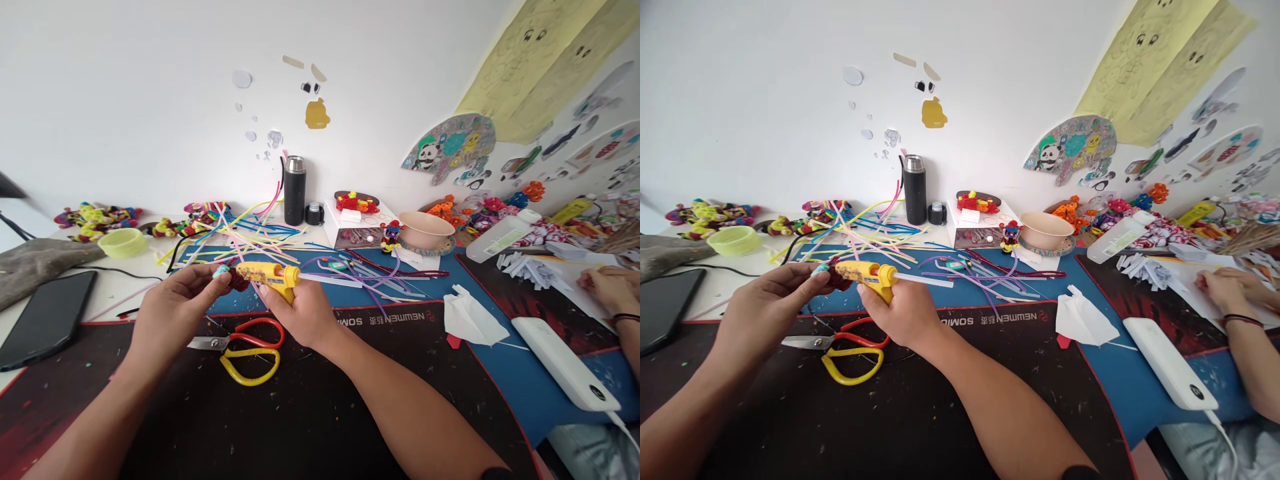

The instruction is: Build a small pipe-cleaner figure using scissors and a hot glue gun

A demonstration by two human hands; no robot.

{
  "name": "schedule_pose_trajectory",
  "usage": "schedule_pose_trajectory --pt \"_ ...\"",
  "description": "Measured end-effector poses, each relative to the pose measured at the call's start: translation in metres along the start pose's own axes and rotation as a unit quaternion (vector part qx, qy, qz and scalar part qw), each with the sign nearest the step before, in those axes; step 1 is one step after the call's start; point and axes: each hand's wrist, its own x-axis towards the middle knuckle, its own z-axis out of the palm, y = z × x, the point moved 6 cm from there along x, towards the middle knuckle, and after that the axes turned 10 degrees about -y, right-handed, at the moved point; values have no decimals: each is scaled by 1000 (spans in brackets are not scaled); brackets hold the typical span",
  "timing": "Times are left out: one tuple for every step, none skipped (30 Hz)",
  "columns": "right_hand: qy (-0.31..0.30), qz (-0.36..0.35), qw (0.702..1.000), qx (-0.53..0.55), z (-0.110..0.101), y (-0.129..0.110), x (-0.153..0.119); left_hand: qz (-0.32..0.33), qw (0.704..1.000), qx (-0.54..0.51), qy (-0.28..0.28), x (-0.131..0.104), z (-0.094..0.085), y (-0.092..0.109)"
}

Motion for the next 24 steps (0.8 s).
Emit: schedule_pose_trajectory --pt "1 -1 1000 0 0 0 0 -3 1000 -1 0 0 0 -1" --pt "1 -1 1000 0 0 0 0 -5 1000 -1 -1 0 0 -1" --pt "1 -1 1000 0 0 -1 0 -7 1000 -1 -2 1 0 -1" --pt "1 -2 1000 0 0 -1 -1 -8 1000 -2 -4 0 1 -1" --pt "1 -2 1000 1 0 -1 -1 -8 1000 -4 -5 0 1 0" --pt "1 -4 1000 1 0 -1 -1 -7 1000 -8 -7 0 1 0" --pt "1 -5 1000 2 0 -1 -1 -6 1000 -10 -8 -1 2 1" --pt "2 -5 1000 2 0 -1 -1 -5 1000 -12 -8 -1 2 1" --pt "2 -5 1000 1 0 -1 -1 -4 1000 -12 -6 -1 2 2" --pt "2 -4 1000 0 0 -1 -1 -3 1000 -12 -6 -1 1 1" --pt "3 -2 1000 -1 0 -1 -1 -3 1000 -11 -5 -1 1 1" --pt "3 0 1000 -1 1 -1 -1 -3 1000 -12 -4 -1 1 0" --pt "3 0 1000 -1 1 -1 -1 -4 1000 -14 -4 0 1 -1" --pt "3 -2 1000 -1 1 -1 -1 -4 1000 -17 -3 0 0 -3" --pt "4 -3 1000 -1 1 -1 -1 -5 1000 -21 0 0 0 -4" --pt "5 -4 1000 -1 1 -1 -1 -8 1000 -26 2 1 0 -5" --pt "6 -5 1000 -2 1 -1 -1 -12 999 -30 2 1 -1 -7" --pt "7 -4 1000 -3 0 -1 -1 -16 999 -34 0 1 0 -8" --pt "7 -2 1000 -4 0 -1 -1 -19 999 -37 -1 2 0 -9" --pt "8 -1 1000 -6 0 -1 -1 -22 999 -40 -4 2 0 -10" --pt "8 -1 1000 -7 0 -1 -1 -23 999 -43 -5 2 0 -11" --pt "8 -2 1000 -8 0 -1 -1 -23 999 -46 -6 2 0 -11" --pt "8 -3 1000 -8 0 -2 -1 -22 999 -48 -5 2 0 -12" --pt "8 -3 1000 -7 0 -2 -1 -22 999 -50 -5 2 0 -12"
